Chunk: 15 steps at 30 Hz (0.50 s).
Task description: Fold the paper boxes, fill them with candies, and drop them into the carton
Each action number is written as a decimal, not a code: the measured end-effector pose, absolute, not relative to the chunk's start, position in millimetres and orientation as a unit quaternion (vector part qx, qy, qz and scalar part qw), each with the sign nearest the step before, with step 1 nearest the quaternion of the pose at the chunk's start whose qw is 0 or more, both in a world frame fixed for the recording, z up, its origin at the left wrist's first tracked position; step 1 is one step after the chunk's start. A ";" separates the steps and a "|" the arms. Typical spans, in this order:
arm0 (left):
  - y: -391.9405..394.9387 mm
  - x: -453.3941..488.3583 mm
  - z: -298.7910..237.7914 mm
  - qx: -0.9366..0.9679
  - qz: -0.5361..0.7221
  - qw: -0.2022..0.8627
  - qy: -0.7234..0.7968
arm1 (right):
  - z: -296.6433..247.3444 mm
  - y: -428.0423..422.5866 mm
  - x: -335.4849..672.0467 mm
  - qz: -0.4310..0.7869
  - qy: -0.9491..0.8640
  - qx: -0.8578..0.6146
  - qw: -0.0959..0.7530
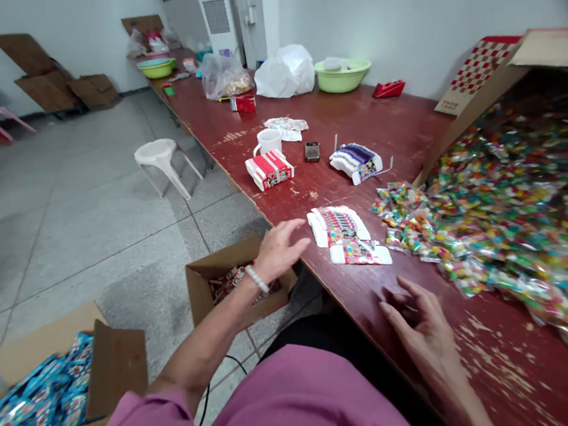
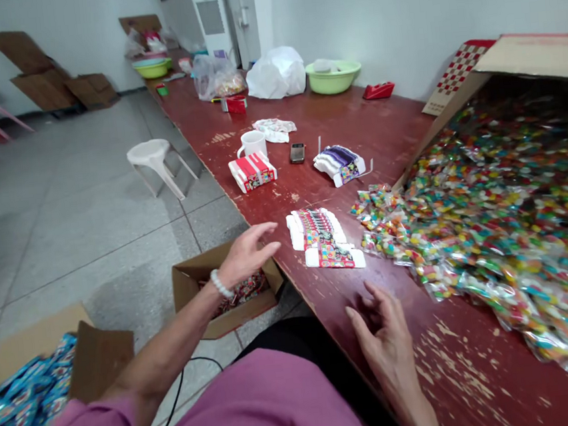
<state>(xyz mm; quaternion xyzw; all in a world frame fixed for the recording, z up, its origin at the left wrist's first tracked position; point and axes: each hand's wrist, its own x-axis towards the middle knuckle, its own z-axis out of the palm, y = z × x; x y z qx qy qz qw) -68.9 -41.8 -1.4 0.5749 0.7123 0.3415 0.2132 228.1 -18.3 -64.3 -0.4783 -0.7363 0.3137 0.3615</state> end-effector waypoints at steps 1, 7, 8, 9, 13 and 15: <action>-29.5 -60.4 -4.6 0.600 0.319 0.202 0.705 | -69.5 -17.2 226.1 0.309 -0.738 -0.481 0.359; 14.6 -15.9 -27.4 0.692 0.187 0.160 0.679 | -82.7 -25.4 221.4 0.216 -0.798 -0.449 0.340; 16.2 -15.1 -28.9 0.698 0.172 0.154 0.678 | -83.0 -26.6 221.8 0.214 -0.799 -0.447 0.341; 17.0 -15.5 -29.7 0.702 0.160 0.148 0.678 | -83.1 -27.3 221.9 0.215 -0.798 -0.446 0.343; 17.4 -16.9 -27.0 0.711 0.130 0.127 0.679 | -79.7 -23.3 221.7 0.223 -0.790 -0.458 0.341; 18.0 -13.3 -24.0 0.710 0.123 0.124 0.682 | -75.4 -14.2 223.2 0.228 -0.774 -0.484 0.338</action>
